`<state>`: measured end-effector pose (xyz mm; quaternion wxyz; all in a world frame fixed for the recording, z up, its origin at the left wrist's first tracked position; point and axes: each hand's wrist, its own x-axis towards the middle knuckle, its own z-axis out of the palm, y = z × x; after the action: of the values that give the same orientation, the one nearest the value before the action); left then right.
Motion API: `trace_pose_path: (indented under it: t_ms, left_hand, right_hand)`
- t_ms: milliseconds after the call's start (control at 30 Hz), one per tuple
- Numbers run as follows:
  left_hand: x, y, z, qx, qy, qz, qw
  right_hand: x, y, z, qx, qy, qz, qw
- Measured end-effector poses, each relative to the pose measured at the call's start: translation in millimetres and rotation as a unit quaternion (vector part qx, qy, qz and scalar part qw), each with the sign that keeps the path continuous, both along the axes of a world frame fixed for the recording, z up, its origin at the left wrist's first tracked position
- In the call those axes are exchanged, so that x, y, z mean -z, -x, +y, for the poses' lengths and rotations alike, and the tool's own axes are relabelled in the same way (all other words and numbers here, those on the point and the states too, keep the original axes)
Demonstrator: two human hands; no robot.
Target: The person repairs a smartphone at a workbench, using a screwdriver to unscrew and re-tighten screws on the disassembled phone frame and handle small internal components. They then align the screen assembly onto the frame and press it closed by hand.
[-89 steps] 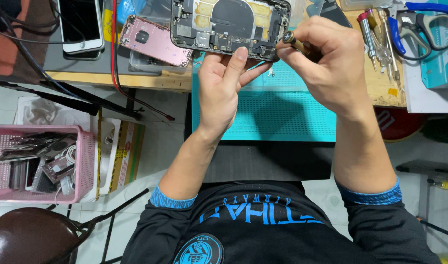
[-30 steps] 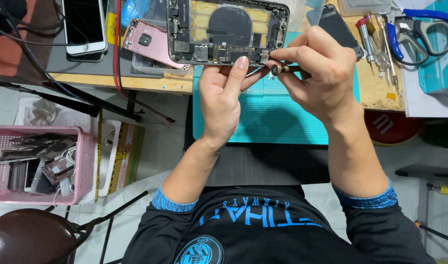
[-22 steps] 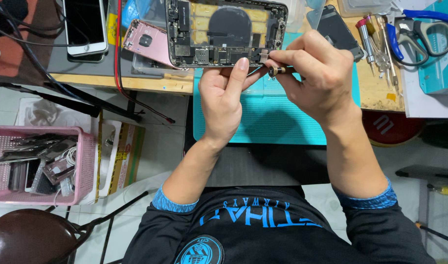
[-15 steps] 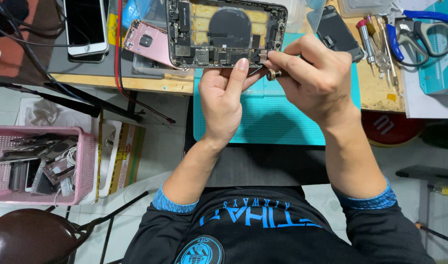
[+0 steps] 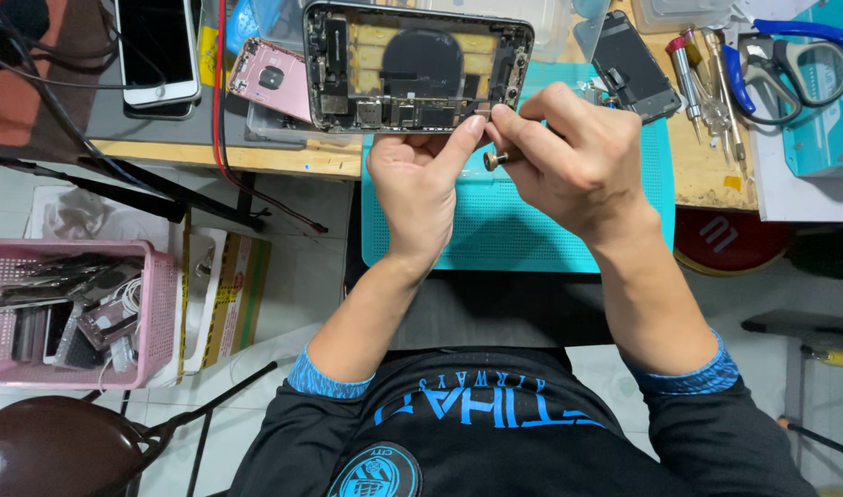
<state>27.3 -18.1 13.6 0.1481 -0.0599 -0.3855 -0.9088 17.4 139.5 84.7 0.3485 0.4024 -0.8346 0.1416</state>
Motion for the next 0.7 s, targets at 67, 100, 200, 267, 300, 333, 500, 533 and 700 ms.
trace_pose_path:
  t_ms: [67, 100, 200, 267, 300, 333, 500, 533, 700]
  left_hand:
    - [0, 1, -1, -0.010, 0.003, -0.006, 1.000]
    - [0, 1, -2, -0.016, 0.013, -0.010, 1.000]
    - [-3, 5, -2, -0.014, -0.010, -0.011, 1.000]
    - [-6, 6, -3, -0.014, -0.023, -0.006, 1.000]
    - [-6, 6, -5, -0.017, -0.019, -0.004, 1.000]
    - [-7, 6, -6, -0.018, -0.015, -0.002, 1.000]
    - [-8, 7, -5, -0.004, -0.019, 0.000, 1.000]
    - [-8, 7, -4, -0.003, -0.016, 0.000, 1.000]
    - [-7, 7, -1, 0.008, -0.032, 0.007, 0.999]
  right_hand:
    - [3, 1, -1, -0.004, 0.010, -0.006, 1.000]
    - [5, 3, -2, -0.010, 0.021, -0.012, 1.000]
    - [8, 3, 0, -0.037, 0.114, -0.082, 0.989]
    - [9, 3, 4, -0.031, 0.188, -0.134, 0.972]
    - [10, 3, 6, -0.015, 0.221, -0.156, 0.963]
    - [12, 3, 7, -0.011, 0.260, -0.204, 0.944]
    - [17, 12, 9, -0.056, 0.407, -0.438, 0.799]
    - [18, 12, 8, -0.072, 0.417, -0.466, 0.777]
    - [20, 13, 0, -0.076, 0.447, -0.504, 0.735]
